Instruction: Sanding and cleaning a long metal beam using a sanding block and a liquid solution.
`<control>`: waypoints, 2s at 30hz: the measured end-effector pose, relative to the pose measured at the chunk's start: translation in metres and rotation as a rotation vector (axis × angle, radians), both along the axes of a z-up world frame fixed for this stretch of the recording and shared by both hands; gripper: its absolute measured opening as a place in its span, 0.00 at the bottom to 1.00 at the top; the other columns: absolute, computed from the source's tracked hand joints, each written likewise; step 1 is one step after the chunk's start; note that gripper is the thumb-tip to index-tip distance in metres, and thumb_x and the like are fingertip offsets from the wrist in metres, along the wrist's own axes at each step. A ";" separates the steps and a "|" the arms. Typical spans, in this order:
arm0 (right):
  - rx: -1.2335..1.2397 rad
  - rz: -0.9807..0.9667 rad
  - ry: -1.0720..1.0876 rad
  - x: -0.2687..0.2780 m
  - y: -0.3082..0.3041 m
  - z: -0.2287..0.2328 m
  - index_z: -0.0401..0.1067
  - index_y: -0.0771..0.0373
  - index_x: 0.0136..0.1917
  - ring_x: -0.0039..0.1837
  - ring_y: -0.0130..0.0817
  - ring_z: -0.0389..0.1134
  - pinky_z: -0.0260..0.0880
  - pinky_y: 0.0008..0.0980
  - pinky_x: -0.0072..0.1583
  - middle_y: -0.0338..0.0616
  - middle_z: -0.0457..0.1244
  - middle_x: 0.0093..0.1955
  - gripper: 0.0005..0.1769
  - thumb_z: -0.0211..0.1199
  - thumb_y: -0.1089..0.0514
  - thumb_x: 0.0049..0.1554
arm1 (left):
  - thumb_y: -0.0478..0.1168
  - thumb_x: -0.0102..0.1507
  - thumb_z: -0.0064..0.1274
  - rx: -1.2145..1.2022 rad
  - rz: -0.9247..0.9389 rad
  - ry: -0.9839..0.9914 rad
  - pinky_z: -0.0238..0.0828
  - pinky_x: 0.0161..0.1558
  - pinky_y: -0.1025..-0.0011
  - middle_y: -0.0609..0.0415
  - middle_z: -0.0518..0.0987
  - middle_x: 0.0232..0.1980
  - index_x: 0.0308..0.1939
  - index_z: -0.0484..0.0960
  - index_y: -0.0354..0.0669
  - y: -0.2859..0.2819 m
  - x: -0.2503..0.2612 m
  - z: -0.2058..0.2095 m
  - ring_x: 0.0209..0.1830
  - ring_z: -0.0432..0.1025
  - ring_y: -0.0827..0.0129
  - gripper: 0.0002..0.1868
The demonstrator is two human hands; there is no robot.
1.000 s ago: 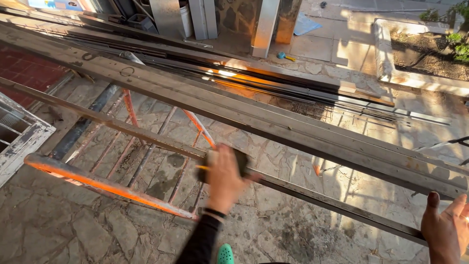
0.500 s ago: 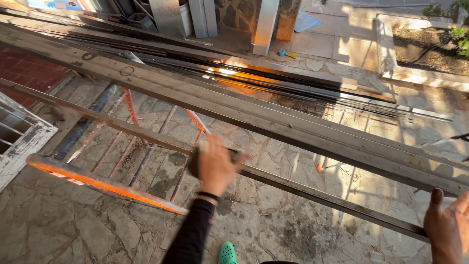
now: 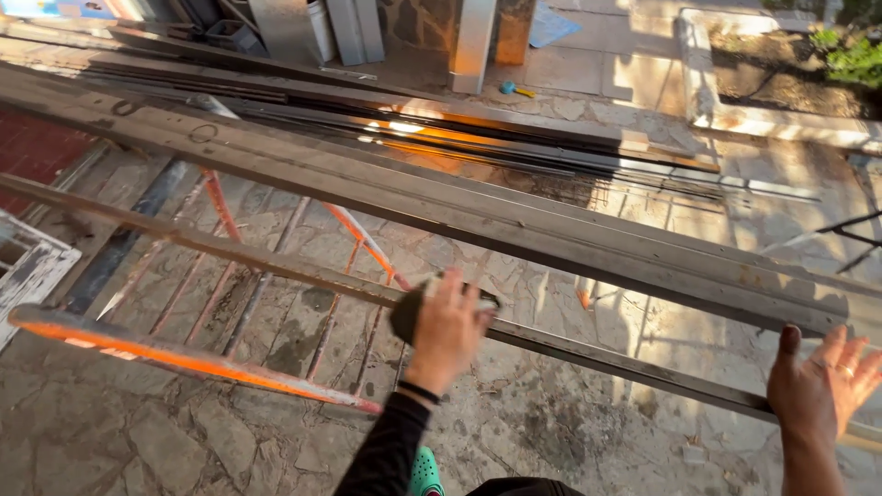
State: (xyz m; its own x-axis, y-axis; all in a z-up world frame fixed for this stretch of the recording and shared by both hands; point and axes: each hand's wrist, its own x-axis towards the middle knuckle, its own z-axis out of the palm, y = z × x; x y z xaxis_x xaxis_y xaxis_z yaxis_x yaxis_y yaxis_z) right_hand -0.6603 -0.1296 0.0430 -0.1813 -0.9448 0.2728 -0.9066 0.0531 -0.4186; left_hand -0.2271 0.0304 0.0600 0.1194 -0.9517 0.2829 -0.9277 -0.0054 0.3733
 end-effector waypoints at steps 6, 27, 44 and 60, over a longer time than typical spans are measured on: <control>0.042 0.020 -0.066 0.016 0.013 0.022 0.42 0.73 0.81 0.81 0.51 0.21 0.18 0.52 0.75 0.69 0.36 0.82 0.63 0.22 0.15 0.58 | 0.44 0.71 0.49 -0.390 0.047 -0.070 0.60 0.72 0.51 0.43 0.77 0.62 0.57 0.81 0.35 0.014 0.025 -0.042 0.67 0.68 0.52 0.18; 0.026 0.040 -0.080 0.015 0.011 0.015 0.44 0.69 0.80 0.83 0.50 0.20 0.14 0.51 0.76 0.69 0.36 0.82 0.60 0.23 0.17 0.59 | 0.88 0.53 0.23 -0.162 -0.059 -0.302 0.29 0.79 0.55 0.33 0.42 0.82 0.78 0.39 0.25 -0.020 -0.200 -0.047 0.83 0.37 0.48 0.73; 0.017 0.024 -0.089 0.015 0.006 0.016 0.45 0.67 0.80 0.83 0.51 0.24 0.17 0.52 0.76 0.62 0.37 0.82 0.57 0.26 0.19 0.58 | 0.84 0.54 0.53 0.277 -0.164 -0.050 0.19 0.77 0.52 0.39 0.39 0.83 0.79 0.37 0.35 -0.017 -0.197 -0.017 0.83 0.31 0.51 0.73; 0.045 0.126 -0.055 0.014 0.010 0.013 0.44 0.65 0.80 0.84 0.49 0.23 0.17 0.51 0.77 0.59 0.35 0.83 0.57 0.26 0.19 0.57 | 0.88 0.54 0.26 0.117 0.124 -0.183 0.26 0.78 0.53 0.35 0.43 0.82 0.78 0.43 0.31 -0.019 -0.196 -0.024 0.82 0.38 0.48 0.70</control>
